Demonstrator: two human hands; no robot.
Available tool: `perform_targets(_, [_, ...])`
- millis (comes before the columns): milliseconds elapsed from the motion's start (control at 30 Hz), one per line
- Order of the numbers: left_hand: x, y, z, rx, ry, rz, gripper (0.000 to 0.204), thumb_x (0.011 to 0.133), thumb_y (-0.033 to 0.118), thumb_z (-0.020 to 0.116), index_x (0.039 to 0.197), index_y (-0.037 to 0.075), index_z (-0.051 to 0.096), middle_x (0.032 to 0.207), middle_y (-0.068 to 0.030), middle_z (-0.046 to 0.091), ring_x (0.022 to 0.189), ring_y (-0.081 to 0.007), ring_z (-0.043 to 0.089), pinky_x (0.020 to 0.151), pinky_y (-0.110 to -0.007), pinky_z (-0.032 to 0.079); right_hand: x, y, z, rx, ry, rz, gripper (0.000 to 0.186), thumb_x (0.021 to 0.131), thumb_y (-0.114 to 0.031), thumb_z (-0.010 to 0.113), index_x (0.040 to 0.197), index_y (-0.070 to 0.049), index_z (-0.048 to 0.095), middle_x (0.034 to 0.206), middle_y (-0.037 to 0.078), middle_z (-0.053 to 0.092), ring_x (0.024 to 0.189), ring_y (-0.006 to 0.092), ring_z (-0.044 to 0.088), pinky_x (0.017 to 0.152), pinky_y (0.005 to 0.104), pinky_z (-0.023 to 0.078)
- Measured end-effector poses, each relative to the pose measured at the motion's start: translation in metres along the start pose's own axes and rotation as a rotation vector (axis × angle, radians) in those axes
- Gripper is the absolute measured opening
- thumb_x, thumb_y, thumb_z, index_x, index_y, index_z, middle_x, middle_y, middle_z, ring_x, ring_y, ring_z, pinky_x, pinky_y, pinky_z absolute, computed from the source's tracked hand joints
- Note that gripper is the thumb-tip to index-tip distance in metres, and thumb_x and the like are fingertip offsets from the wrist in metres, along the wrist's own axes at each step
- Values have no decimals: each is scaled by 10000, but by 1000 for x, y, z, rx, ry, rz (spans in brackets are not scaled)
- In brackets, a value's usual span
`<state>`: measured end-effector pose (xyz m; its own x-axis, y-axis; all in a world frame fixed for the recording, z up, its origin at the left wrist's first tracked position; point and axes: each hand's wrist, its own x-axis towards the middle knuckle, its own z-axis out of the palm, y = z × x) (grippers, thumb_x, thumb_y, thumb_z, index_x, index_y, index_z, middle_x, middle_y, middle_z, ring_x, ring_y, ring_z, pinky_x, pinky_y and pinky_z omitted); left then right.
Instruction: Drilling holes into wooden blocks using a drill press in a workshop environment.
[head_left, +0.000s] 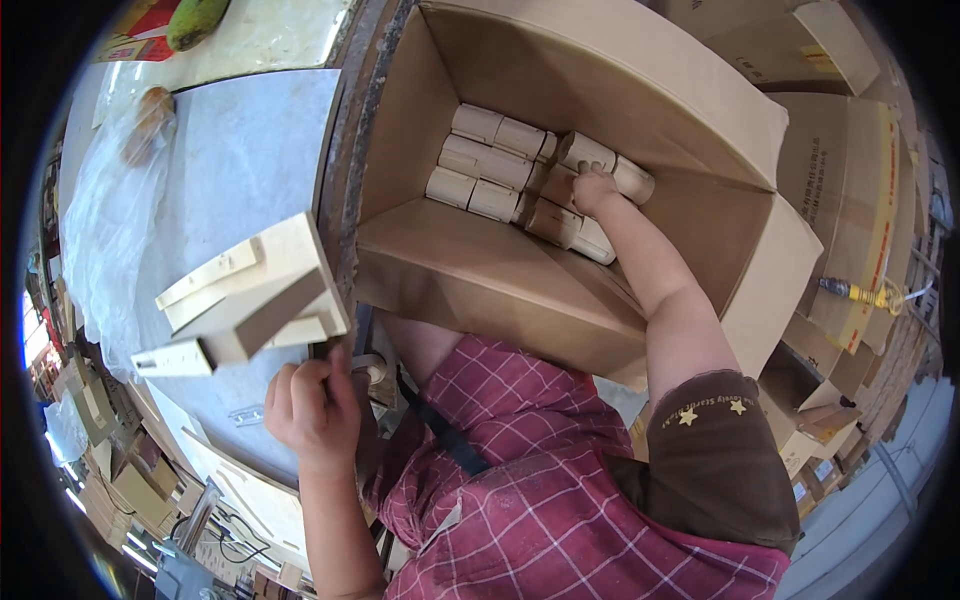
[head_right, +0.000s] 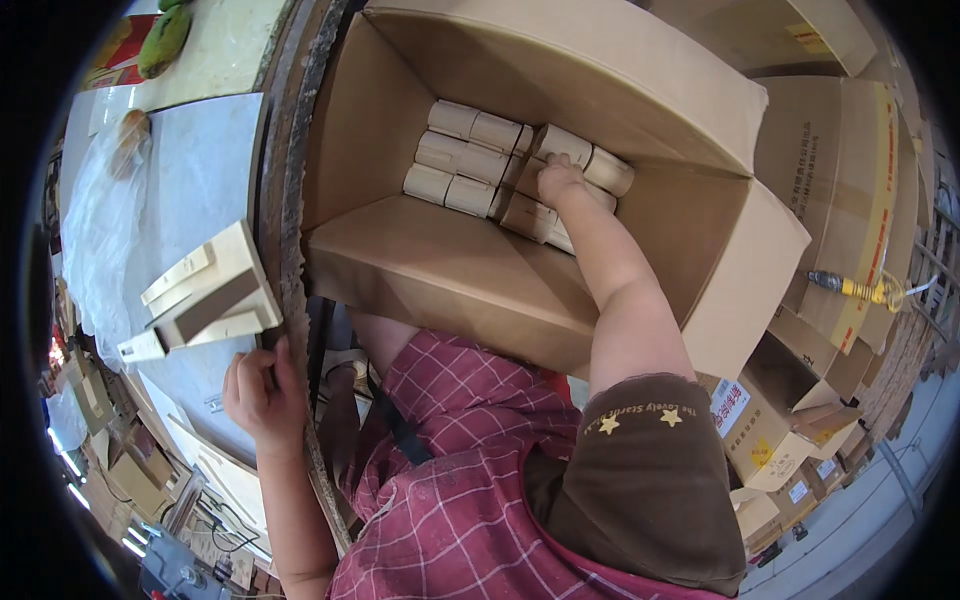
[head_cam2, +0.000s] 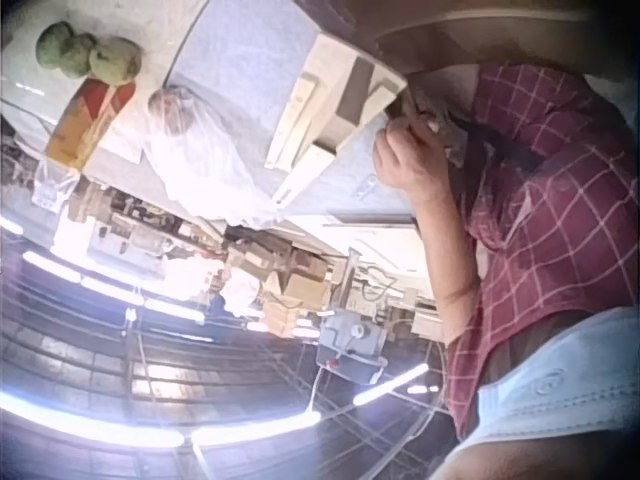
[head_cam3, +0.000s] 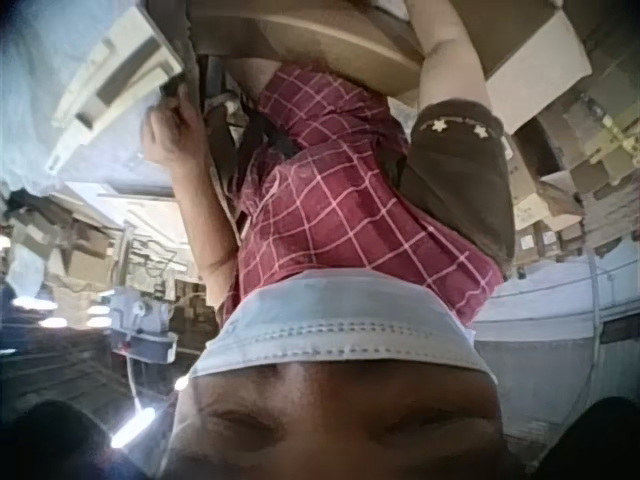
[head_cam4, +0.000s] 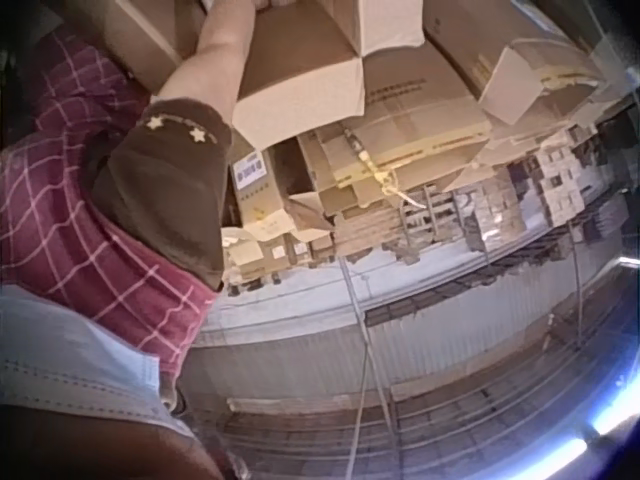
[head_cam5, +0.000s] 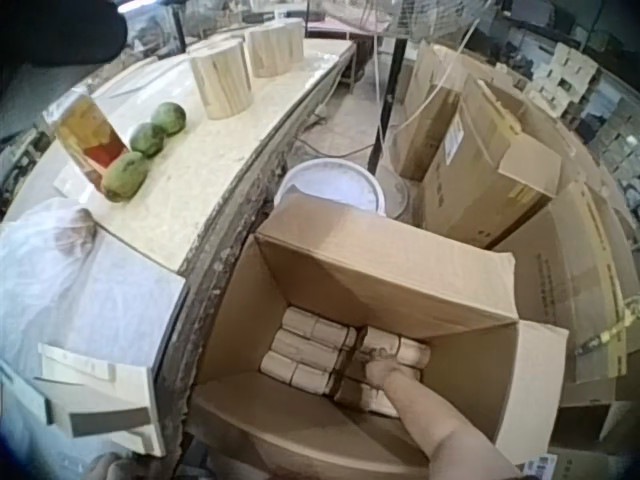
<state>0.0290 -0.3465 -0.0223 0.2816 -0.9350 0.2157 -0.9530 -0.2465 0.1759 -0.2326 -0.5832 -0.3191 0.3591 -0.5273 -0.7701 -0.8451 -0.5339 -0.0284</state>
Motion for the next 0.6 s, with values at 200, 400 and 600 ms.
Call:
perform_targets(200, [6,4,-6,-15,-62,-61,205,736,0,638,662,61,457,527,-63,370,444,-225,371,439,-338,276,49,-22,6,-327,-30,-57,339,853,-195,471,1175,-137,558,1276,92,439,1204,278,374,932,419,353])
perform_targets(400, [5,7,-16,48,-115,-23,199,747,2,633,686,51,450,570,-86,434,462,-242,403,453,-326,312,66,-47,-17,-456,-141,-25,441,851,-231,495,1285,-157,470,1342,118,406,1240,332,327,935,527,307])
perform_targets(600, [3,8,-20,17,-180,-57,256,773,50,678,671,44,443,547,-66,458,416,-166,385,399,-271,280,123,-16,57,-459,-87,27,479,862,-255,473,1326,-146,422,1399,167,313,1315,409,182,992,612,200])
